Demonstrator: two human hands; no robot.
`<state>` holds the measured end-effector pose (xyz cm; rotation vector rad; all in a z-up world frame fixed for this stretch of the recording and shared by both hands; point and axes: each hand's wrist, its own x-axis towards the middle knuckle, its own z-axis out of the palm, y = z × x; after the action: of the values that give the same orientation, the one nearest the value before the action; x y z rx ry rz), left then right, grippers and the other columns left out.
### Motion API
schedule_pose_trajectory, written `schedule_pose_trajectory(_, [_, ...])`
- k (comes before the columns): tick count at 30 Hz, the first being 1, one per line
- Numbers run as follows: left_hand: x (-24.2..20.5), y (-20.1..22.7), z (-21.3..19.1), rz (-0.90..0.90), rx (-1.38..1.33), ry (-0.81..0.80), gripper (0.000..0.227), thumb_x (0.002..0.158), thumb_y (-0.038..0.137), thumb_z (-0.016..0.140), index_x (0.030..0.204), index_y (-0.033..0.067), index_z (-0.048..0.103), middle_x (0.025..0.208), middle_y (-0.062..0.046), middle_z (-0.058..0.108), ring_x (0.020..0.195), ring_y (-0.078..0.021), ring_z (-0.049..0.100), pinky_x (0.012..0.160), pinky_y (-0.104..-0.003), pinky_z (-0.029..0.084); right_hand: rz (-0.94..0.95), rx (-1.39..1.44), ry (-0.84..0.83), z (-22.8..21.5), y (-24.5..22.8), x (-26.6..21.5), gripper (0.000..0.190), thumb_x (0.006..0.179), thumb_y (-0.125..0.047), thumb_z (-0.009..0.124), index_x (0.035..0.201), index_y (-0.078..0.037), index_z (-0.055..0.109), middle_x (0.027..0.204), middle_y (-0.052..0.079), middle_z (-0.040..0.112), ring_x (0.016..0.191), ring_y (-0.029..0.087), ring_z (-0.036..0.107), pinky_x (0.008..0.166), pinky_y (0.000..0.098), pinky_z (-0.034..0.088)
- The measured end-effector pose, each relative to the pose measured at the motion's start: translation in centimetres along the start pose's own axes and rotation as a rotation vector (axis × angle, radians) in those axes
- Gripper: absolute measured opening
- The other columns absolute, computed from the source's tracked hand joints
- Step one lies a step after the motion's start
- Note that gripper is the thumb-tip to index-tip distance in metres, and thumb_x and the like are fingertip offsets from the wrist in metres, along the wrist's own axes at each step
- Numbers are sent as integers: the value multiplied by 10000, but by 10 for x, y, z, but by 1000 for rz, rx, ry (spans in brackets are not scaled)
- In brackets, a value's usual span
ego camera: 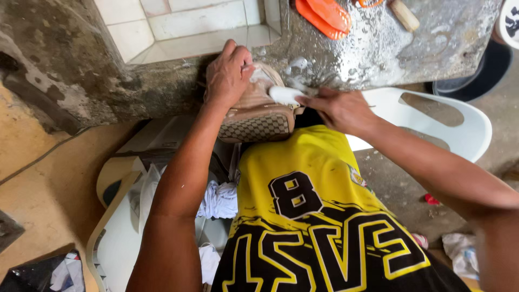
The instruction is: The person cleans a small brown patterned bag by scrubbing the exterior and interior surfaces with a toothbrush and cleaning solution, then wipes it with a cloth.
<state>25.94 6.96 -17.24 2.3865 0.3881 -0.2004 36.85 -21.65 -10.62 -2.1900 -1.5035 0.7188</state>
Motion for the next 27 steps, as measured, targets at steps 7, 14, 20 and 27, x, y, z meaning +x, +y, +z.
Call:
schedule_pose_trajectory(7, [-4,-7,1,44,14,74,237,903,175,807,966,124,584,990,-52,565,798,-278,645,675,-438,516,81,44,-71,-2,-6,-2,663,873,-127,681,1493,-329,559,1061,79,701,637,258,682,531,389,575])
schedule_pose_trajectory(14, [-1,-5,2,52,21,76,250,925,205,808,976,125,577,984,-53,567,782,-288,648,651,-442,509,79,-193,-202,8,1,24,527,981,-167,656,1464,-357,569,936,54,702,446,211,616,358,360,520])
schedule_pose_trajectory(20, [3,-8,3,38,8,97,246,918,213,786,984,117,570,974,-60,566,761,-282,652,652,-439,513,-86,-41,-56,-9,7,-11,601,911,-168,633,1480,-341,549,1119,66,728,643,250,688,500,390,570])
schedule_pose_trajectory(27, [-1,-13,7,77,13,174,279,940,219,814,978,115,559,952,-56,570,767,-290,636,637,-435,502,111,-109,-149,4,-15,-19,636,929,-183,676,1529,-327,526,1008,75,669,617,286,658,493,427,541])
